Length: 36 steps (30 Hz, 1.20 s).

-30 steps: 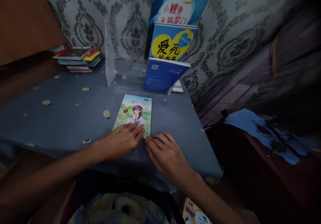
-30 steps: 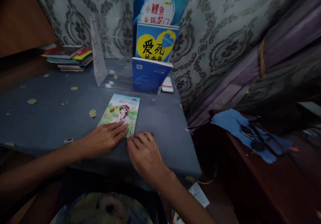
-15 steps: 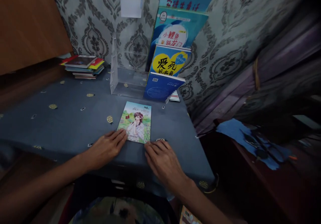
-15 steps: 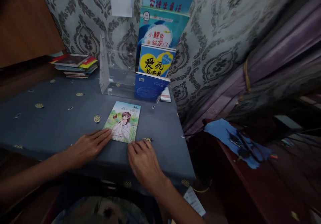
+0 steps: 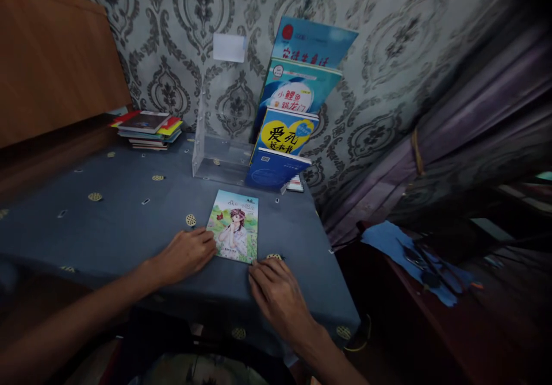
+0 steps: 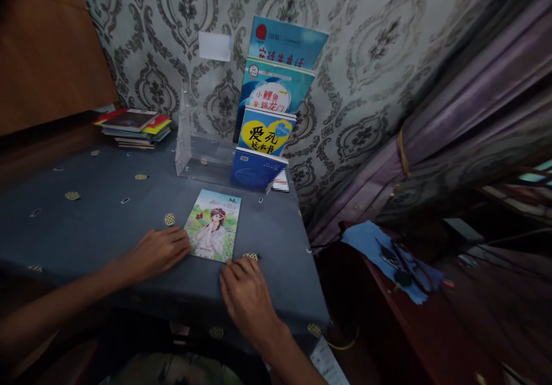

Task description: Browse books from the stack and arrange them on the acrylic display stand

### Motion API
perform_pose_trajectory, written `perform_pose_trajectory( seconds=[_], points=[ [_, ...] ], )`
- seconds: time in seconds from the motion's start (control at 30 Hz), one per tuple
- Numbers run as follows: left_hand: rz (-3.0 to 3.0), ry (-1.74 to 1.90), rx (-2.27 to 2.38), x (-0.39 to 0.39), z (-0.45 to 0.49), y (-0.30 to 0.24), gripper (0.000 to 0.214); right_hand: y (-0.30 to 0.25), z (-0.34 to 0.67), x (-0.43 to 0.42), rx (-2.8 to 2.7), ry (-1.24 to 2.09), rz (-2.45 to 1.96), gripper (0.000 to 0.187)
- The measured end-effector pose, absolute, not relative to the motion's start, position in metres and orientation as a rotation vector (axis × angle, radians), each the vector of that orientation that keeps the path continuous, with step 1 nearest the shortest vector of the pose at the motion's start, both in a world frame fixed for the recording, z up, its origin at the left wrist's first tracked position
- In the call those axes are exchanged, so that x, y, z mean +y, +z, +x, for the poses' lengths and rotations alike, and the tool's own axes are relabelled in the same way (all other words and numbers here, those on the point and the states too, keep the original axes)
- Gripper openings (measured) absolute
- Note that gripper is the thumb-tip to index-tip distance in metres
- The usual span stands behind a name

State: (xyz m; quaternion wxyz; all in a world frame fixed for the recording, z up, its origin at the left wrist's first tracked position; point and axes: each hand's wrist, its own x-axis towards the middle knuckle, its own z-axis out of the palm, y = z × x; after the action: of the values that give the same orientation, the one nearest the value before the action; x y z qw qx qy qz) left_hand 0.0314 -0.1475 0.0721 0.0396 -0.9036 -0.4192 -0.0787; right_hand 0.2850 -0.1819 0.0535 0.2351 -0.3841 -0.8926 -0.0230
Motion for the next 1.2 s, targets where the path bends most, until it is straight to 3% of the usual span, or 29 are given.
perform_pose_trajectory(
  seconds=[0.17, 0.43, 0.83, 1.2],
  points=[
    [-2.725, -0.297, -1.399, -0.122, 0.037, 0.060, 0.014, 0.056, 0.276, -0.174, -2.463, -0.091, -1.169, 0.017],
    [-2.723, -0.548, -1.523, -0.057, 0.046, 0.028, 0.028, 0.056, 0.238, -0.127, -2.507, 0.032, -1.360, 0.014],
    [-2.732, -0.773, -1.700, -0.025, 0.040, 0.007, 0.041, 0.036, 0.236, -0.036, -2.276, 0.242, -1.715, 0.049],
    [-2.662, -0.676, -1.780, -0.029, 0.044, 0.009, 0.046, 0.031, 0.247, -0.055, -2.248, 0.165, -1.844, 0.055]
  ],
)
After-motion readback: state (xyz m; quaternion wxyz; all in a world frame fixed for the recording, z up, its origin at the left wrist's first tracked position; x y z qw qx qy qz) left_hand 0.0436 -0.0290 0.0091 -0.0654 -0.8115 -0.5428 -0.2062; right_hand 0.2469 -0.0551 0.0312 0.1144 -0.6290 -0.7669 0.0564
